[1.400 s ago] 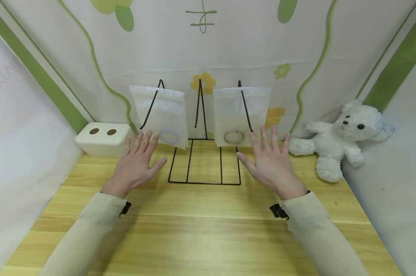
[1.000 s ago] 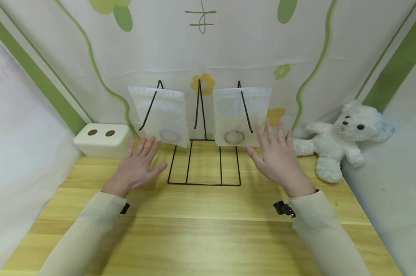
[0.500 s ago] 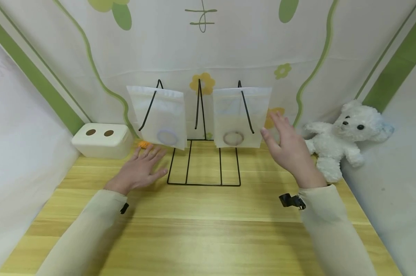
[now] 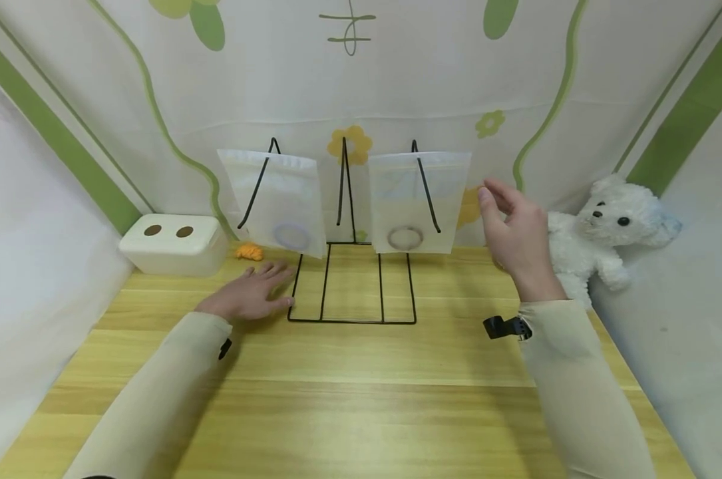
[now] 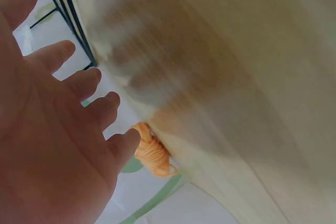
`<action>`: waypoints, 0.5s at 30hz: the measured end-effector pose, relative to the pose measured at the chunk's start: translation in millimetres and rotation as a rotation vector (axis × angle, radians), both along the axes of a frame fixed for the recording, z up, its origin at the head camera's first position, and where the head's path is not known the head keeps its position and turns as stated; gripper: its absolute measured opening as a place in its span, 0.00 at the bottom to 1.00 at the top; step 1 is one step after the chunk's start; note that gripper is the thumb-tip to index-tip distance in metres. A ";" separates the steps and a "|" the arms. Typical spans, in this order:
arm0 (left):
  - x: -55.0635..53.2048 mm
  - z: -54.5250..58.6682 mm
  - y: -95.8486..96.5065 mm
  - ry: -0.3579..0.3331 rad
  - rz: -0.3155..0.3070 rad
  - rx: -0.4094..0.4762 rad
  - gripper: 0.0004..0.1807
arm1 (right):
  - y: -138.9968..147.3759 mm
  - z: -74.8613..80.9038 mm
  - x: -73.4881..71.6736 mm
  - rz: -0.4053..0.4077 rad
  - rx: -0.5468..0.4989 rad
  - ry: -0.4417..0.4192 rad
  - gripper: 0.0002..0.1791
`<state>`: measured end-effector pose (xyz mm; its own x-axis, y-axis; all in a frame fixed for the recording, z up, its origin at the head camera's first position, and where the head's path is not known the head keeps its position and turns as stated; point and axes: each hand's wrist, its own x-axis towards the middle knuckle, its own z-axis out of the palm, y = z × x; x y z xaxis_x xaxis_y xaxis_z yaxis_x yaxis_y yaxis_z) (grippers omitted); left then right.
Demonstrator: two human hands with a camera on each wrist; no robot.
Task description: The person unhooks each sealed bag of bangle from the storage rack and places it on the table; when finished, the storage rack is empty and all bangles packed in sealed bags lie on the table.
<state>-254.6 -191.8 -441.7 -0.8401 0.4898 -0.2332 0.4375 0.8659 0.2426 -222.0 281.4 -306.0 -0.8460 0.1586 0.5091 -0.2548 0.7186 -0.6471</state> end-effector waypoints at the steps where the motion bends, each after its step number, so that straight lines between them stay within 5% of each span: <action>1: -1.7 -0.6 0.0 -0.012 0.001 -0.001 0.44 | -0.2 0.3 -2.3 -0.006 -0.014 0.005 0.28; 15: -11.8 -6.4 -1.1 -0.069 -0.023 -0.008 0.44 | 4.3 2.6 -34.3 -0.005 -0.279 -0.001 0.20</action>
